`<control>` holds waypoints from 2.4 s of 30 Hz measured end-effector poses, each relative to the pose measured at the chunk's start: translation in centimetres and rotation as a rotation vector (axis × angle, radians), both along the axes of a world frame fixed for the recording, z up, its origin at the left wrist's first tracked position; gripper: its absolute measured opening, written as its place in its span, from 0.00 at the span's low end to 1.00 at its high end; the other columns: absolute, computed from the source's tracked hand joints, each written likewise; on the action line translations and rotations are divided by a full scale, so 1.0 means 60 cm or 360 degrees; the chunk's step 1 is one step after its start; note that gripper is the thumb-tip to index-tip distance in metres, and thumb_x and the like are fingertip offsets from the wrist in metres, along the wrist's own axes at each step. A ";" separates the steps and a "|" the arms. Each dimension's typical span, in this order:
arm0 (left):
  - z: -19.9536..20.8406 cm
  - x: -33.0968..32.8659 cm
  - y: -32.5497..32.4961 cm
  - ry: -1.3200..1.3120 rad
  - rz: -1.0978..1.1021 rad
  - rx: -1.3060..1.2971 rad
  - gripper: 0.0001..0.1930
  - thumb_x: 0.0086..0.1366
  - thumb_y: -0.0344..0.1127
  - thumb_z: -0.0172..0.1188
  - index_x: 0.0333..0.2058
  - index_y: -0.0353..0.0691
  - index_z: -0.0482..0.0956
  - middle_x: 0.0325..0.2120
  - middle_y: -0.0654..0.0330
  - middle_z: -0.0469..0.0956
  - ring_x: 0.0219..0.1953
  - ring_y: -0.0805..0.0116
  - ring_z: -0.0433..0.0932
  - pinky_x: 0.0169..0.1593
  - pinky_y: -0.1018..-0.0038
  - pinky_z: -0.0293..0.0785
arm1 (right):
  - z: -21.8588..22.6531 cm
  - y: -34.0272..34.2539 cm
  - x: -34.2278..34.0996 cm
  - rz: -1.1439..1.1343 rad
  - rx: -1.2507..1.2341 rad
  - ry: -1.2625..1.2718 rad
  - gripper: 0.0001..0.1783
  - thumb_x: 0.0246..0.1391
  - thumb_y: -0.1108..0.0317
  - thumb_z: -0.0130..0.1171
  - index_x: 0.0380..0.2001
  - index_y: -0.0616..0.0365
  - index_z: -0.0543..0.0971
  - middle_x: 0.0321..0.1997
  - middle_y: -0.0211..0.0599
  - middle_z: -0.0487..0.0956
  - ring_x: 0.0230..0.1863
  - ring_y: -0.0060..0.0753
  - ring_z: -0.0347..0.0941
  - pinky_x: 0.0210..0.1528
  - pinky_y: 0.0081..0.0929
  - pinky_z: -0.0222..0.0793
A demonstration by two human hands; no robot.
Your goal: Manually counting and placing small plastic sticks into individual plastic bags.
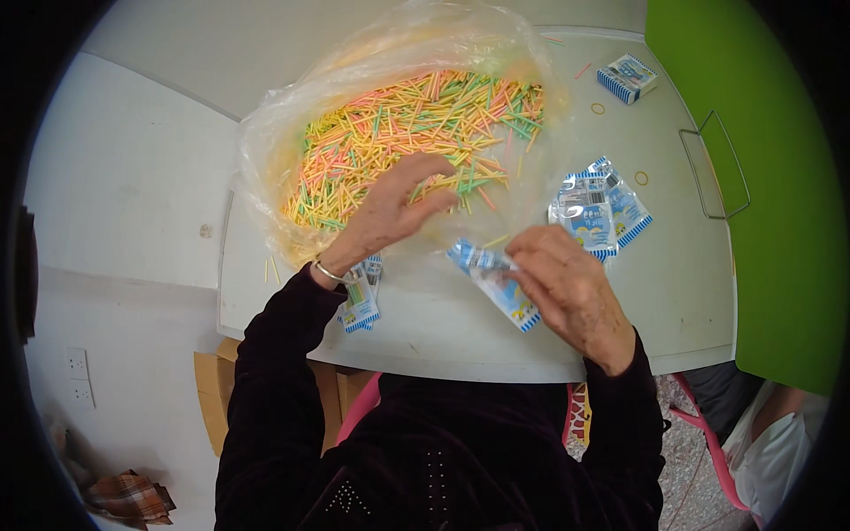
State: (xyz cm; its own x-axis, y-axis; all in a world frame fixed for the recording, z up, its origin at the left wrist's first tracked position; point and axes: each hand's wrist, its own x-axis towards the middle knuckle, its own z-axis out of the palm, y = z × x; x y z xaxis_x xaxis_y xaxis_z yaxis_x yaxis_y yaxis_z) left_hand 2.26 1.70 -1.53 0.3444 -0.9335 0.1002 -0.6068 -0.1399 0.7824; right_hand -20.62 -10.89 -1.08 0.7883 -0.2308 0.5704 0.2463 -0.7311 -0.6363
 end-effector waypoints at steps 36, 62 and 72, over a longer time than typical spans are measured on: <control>-0.028 0.101 -0.083 -0.1474 -0.0714 -0.0051 0.16 0.53 0.34 0.61 0.40 0.40 0.70 0.46 0.59 0.68 0.55 0.58 0.62 0.56 0.60 0.57 | -0.066 0.005 -0.003 0.0091 -0.0105 0.0577 0.05 0.42 0.77 0.61 0.25 0.66 0.76 0.30 0.41 0.75 0.37 0.44 0.70 0.38 0.33 0.68; 0.025 0.108 -0.019 -0.1661 -0.0190 0.0535 0.36 0.49 0.53 0.61 0.49 0.30 0.66 0.52 0.45 0.64 0.53 0.48 0.62 0.53 0.55 0.58 | -0.073 0.006 -0.003 0.0074 -0.0032 0.0503 0.06 0.40 0.79 0.61 0.25 0.67 0.75 0.30 0.42 0.75 0.36 0.44 0.70 0.38 0.33 0.67; -0.090 0.016 -0.030 -0.1406 0.0418 0.0115 0.42 0.48 0.56 0.63 0.53 0.28 0.61 0.55 0.39 0.58 0.56 0.45 0.58 0.56 0.53 0.52 | -0.071 0.008 -0.001 0.0082 -0.0051 0.0456 0.05 0.42 0.78 0.60 0.22 0.65 0.73 0.28 0.43 0.72 0.36 0.45 0.69 0.37 0.35 0.67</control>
